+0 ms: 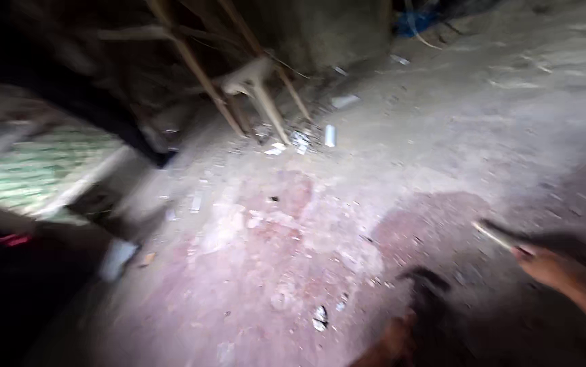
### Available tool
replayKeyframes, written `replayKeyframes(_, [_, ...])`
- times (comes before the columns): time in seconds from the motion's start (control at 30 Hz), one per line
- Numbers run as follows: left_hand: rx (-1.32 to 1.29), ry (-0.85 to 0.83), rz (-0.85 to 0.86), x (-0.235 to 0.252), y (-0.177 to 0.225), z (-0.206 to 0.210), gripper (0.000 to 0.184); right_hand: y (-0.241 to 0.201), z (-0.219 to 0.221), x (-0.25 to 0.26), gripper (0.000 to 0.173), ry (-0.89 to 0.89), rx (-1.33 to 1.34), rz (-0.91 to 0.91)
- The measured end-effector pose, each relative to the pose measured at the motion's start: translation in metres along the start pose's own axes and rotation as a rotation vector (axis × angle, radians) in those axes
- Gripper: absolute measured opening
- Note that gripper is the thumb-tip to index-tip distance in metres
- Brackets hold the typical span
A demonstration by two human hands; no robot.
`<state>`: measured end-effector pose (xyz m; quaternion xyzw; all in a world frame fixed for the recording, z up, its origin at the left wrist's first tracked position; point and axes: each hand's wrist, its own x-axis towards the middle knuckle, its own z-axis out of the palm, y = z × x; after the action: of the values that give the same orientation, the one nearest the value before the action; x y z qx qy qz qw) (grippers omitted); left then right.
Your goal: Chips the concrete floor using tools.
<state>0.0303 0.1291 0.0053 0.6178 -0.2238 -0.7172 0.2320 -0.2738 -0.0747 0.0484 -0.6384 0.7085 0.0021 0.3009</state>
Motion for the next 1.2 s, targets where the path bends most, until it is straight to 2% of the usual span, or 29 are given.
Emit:
replayKeyframes(0.13, [-0.033, -0.059, -0.044, 0.011, -0.003, -0.003, 0.051, -0.019, 0.011, -0.010, 0.041, 0.097, -0.149, 0.129])
replayKeyframes(0.2, [-0.037, -0.066, -0.105, 0.014, -0.004, -0.001, 0.053, -0.030, 0.024, -0.023, 0.041, 0.104, -0.311, 0.117])
replayKeyframes(0.3, [-0.057, -0.071, -0.138, 0.012, 0.001, 0.002, 0.052, -0.027, 0.044, -0.028, 0.041, 0.091, -0.375, 0.090])
replayKeyframes(0.43, [-0.091, -0.108, -0.153, 0.009, 0.005, -0.001, 0.052, -0.007, 0.036, -0.022, 0.046, 0.091, -0.254, 0.199])
replayKeyframes(0.57, [-0.091, -0.119, -0.145, 0.012, 0.005, -0.004, 0.051, -0.008, 0.022, -0.016, 0.045, 0.124, -0.140, 0.314])
replayKeyframes(0.63, [-0.093, -0.114, -0.145, 0.011, 0.006, -0.004, 0.051, -0.016, 0.022, -0.017, 0.044, 0.123, -0.094, 0.329])
replayKeyframes(0.8, [-0.112, -0.104, -0.176, 0.009, 0.008, -0.005, 0.051, -0.020, 0.027, -0.011, 0.044, 0.088, 0.278, 0.284])
replayKeyframes(1.2, [-0.133, -0.137, -0.156, 0.014, 0.004, -0.009, 0.052, -0.021, 0.028, -0.012, 0.046, 0.059, 0.172, 0.299])
